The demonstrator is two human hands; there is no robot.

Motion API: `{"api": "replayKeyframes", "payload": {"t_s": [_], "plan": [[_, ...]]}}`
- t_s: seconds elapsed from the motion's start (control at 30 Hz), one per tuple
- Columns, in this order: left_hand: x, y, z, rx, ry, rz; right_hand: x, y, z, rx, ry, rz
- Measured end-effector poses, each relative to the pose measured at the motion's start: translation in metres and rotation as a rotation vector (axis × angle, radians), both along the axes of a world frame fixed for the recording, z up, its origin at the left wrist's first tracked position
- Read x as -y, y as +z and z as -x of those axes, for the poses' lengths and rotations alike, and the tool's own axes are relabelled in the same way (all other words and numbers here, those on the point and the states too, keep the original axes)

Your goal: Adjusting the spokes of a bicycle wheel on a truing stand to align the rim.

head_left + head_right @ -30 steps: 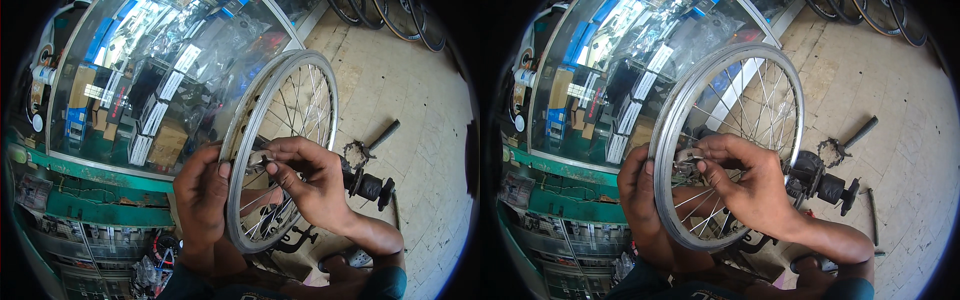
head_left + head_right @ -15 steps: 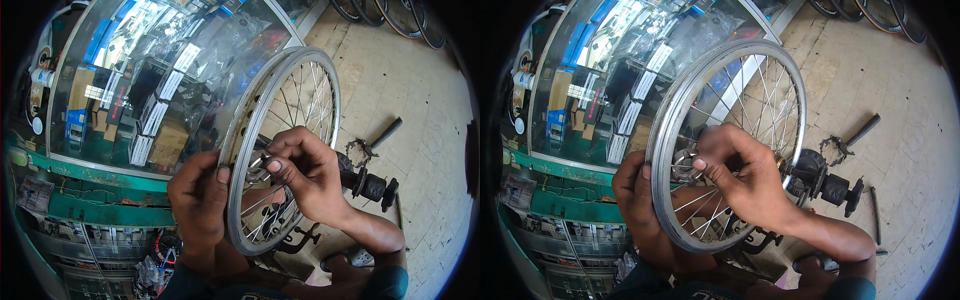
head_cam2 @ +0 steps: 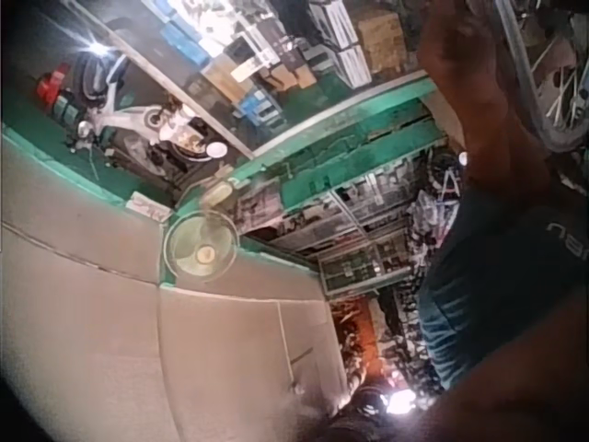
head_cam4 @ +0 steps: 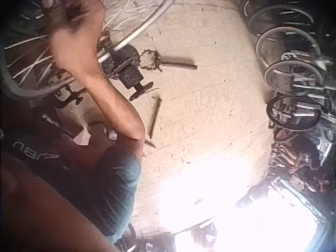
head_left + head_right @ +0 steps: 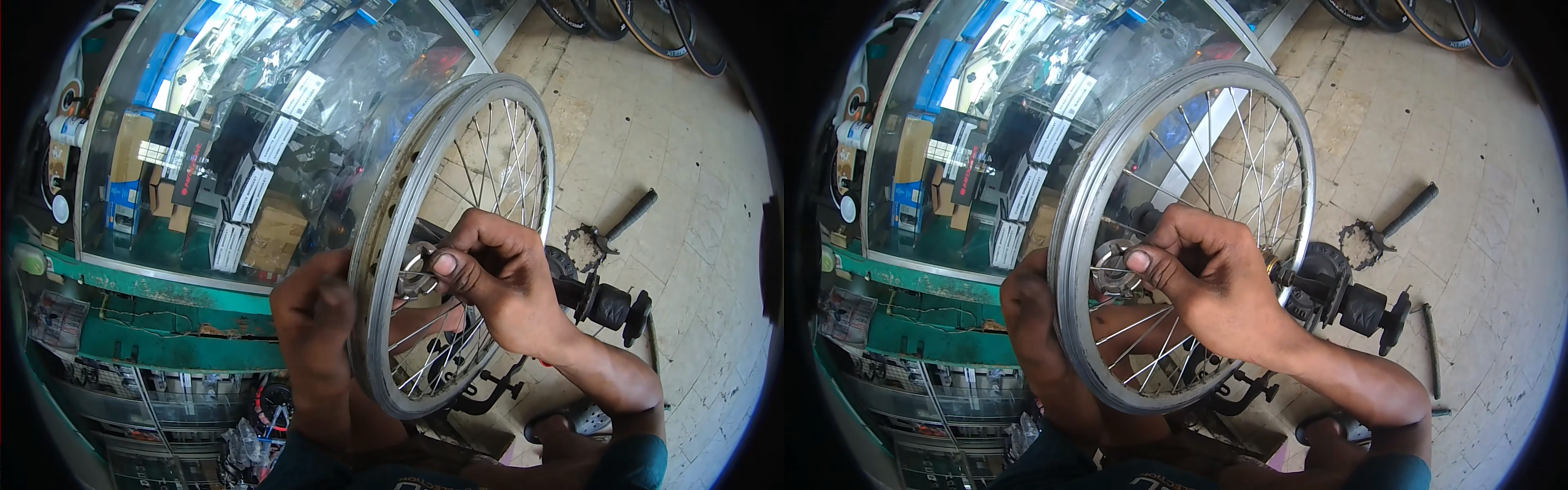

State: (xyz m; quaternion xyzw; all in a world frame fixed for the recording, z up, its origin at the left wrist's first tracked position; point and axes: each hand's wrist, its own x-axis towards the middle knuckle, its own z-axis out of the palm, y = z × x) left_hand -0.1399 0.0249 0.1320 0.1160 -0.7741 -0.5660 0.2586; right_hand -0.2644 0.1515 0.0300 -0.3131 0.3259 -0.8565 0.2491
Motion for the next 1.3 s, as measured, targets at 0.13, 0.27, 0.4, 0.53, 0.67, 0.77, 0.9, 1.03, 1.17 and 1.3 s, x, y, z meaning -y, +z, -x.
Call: {"api": "replayKeyframes", "payload": {"t_s": [0.13,0.27,0.4,0.53,0.67,0.77,0.9,1.03,1.17,1.3], "plan": [[0.018,-0.017,0.009,-0.042,-0.127,-0.104,0.0,-0.006,0.0,-0.001,0.049,-0.003],[0.034,-0.034,0.036,-0.034,-0.368,0.244,0.003,-0.013,-0.005,-0.089,0.056,0.014],[0.049,-0.057,0.051,-0.331,-0.467,0.391,0.009,-0.012,0.0,-0.052,0.012,0.064],[0.036,-0.046,0.039,-0.061,-0.413,0.002,0.005,-0.012,0.003,0.007,0.079,0.05],[0.017,-0.029,0.039,0.061,-0.416,-0.165,0.002,-0.006,0.008,0.056,0.126,0.026],[0.016,-0.026,0.045,0.097,-0.448,-0.205,0.002,-0.005,0.013,0.089,0.143,0.004],[0.047,-0.033,0.074,-0.184,-0.582,0.433,0.001,-0.003,0.015,0.15,0.185,-0.018],[0.052,-0.041,0.081,-0.214,-0.592,0.348,-0.002,-0.001,0.016,0.132,0.203,-0.051],[0.05,-0.051,0.084,-0.249,-0.593,0.232,0.002,-0.003,0.019,0.181,0.21,-0.011],[0.043,-0.053,0.08,-0.235,-0.538,0.197,0.012,-0.012,0.017,0.169,0.095,0.086]]}}
